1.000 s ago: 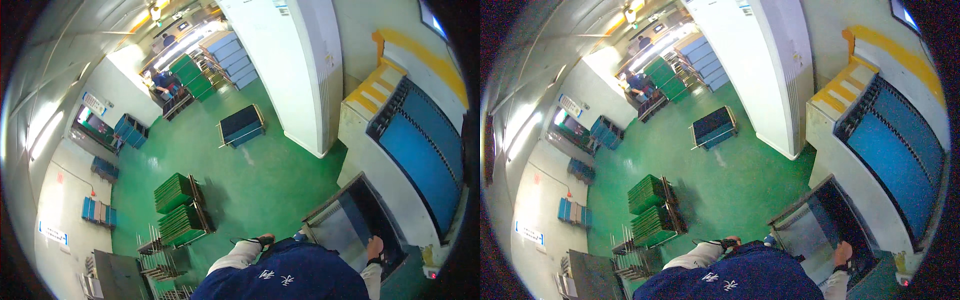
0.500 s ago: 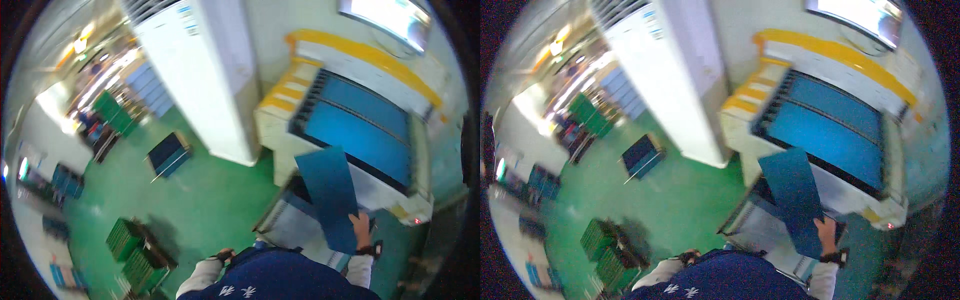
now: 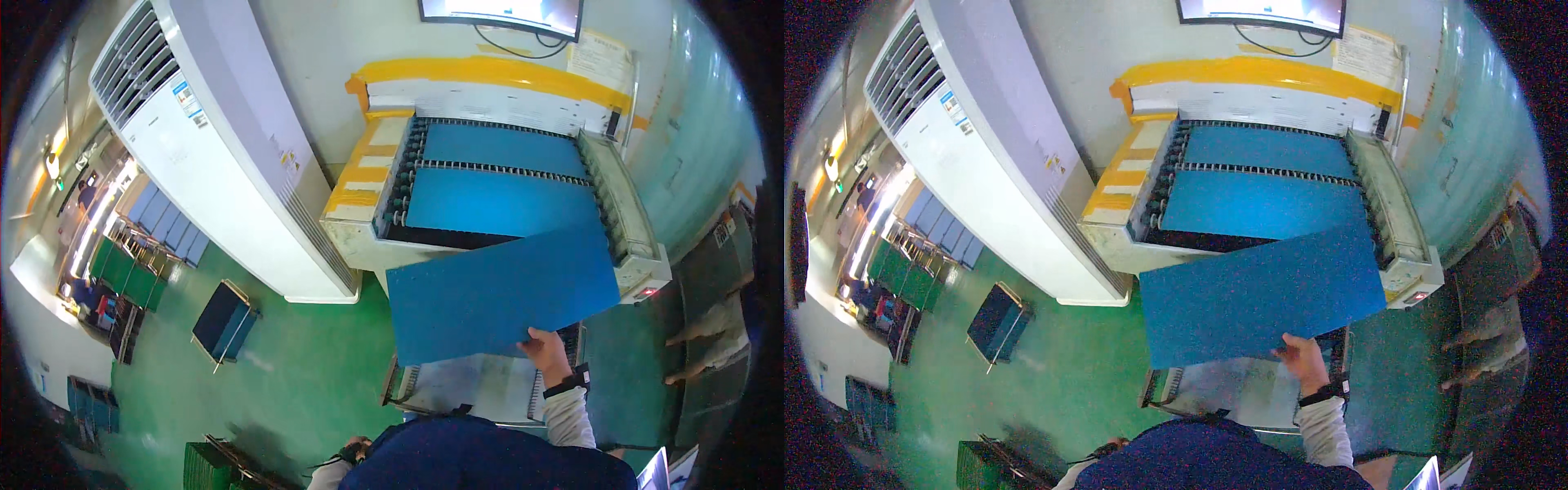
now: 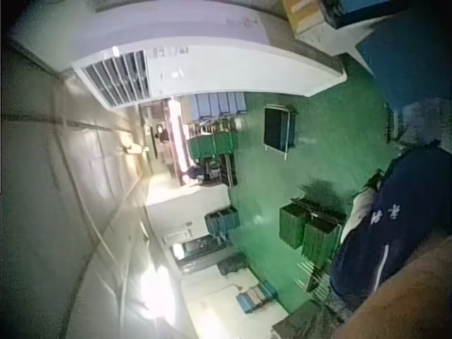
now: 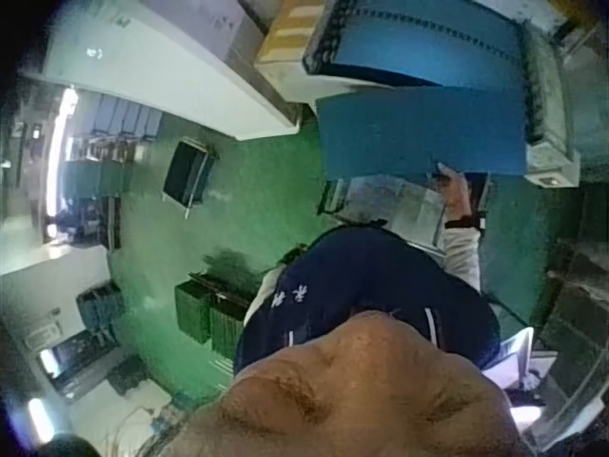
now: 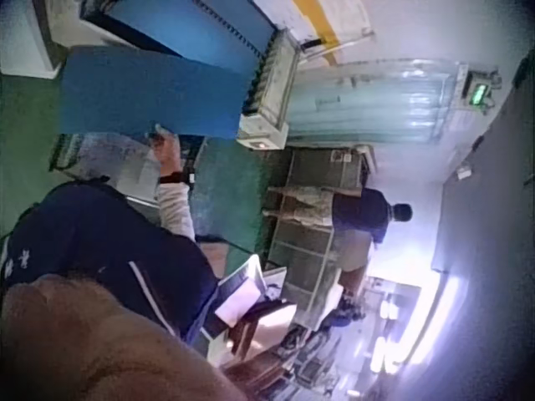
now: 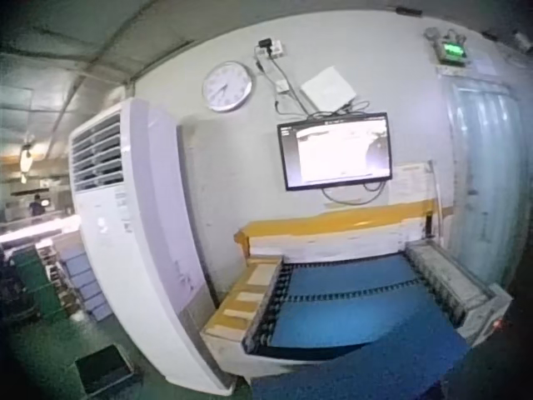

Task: Manually load metal plates into a processing machine one by one.

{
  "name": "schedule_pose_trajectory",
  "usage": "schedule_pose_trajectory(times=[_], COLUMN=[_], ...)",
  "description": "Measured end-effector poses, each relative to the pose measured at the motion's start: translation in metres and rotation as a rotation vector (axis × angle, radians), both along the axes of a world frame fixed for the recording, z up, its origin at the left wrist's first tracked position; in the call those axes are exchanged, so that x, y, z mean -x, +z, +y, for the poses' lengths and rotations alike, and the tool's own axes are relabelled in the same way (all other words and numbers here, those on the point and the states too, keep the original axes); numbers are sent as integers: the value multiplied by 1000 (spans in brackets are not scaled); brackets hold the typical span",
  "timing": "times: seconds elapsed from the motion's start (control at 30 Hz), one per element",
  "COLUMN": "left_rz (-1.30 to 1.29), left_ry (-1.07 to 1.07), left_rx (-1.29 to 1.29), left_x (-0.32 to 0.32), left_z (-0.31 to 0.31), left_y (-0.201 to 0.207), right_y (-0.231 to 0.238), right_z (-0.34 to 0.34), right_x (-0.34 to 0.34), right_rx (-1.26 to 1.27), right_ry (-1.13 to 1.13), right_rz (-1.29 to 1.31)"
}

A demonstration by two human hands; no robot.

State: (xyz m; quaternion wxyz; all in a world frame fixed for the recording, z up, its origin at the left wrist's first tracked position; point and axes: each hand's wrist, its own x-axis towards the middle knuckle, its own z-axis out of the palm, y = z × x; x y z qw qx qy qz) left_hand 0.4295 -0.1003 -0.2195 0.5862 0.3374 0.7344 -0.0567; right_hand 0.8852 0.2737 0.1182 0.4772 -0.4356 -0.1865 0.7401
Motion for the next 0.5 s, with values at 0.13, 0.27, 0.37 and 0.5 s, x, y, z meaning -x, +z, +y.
schedule_pose_trajectory(times=[0.13,0.27,0.37,0.5], left_rz=[1,10,26,38], left_ry=[-22,-37,-14,-19], left_rx=[-9,-10,-7,-16], left_x=[1,-2,-5,-7], left_z=[-4,-3,-8,-13], left_y=[-1,-5,-13,-20], right_y=[10,-2,-8,5], right_z=[5,13,19,24], right_x=[14,16,20,27], right_rx=[43,86,55,80], right_ry=[-77,-126,-131,-89], right_rz=[210,265,267,216])
